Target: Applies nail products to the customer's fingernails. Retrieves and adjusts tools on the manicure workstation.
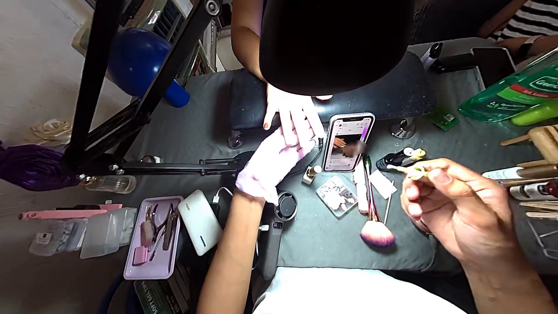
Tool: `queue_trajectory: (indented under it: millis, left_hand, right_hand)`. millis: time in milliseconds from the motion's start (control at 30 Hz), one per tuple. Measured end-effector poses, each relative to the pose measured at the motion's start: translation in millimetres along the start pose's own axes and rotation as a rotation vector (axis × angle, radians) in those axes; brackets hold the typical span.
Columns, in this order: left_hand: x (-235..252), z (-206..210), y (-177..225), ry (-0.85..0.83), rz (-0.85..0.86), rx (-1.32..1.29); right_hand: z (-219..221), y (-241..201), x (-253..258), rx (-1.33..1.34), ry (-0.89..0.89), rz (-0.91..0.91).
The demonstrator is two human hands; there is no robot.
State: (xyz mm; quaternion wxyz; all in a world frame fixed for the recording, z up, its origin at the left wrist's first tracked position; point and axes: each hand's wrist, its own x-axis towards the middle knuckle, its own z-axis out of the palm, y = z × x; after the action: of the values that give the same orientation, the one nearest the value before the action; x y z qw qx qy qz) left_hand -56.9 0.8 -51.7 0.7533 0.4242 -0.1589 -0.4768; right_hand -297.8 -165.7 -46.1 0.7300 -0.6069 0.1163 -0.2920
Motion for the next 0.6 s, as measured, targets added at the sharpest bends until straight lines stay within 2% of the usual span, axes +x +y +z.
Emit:
queue_trajectory:
  millis: [133,200,300,367,500,600]
  left_hand:
    - [9.3,7.4,-9.2,-0.005,0.167,0.091]
    - [9.3,14.4,-12.1,0.046,0.241,0.197]
    - [11.5,22.7,-13.5,0.077,0.302,0.254]
    - [13.7,25.1,-12.0,0.054,0.306,0.248]
    - [36.7,33.1,-9.3,0.074,0.245,-0.004]
    - [35.3,35.7,-8.4,0.060,0.242,-0.053]
  right_hand:
    - [9.7,0.8,13.1,0.061,-0.047,-0.016]
    - [12.6,0.8,20.7,-0.010,-0.062,-0.069]
    - [15.5,0.0,25.6,-0.225,-0.067,-0.136]
    - [11.5,6.6,20.8,-0.467,-0.100,-0.183]
    - [-1.0,38.0,-3.6,-0.947,-0.257,-0.231]
    - [-1.4,54.3,-15.1,-1.059,-0.260,-0.237]
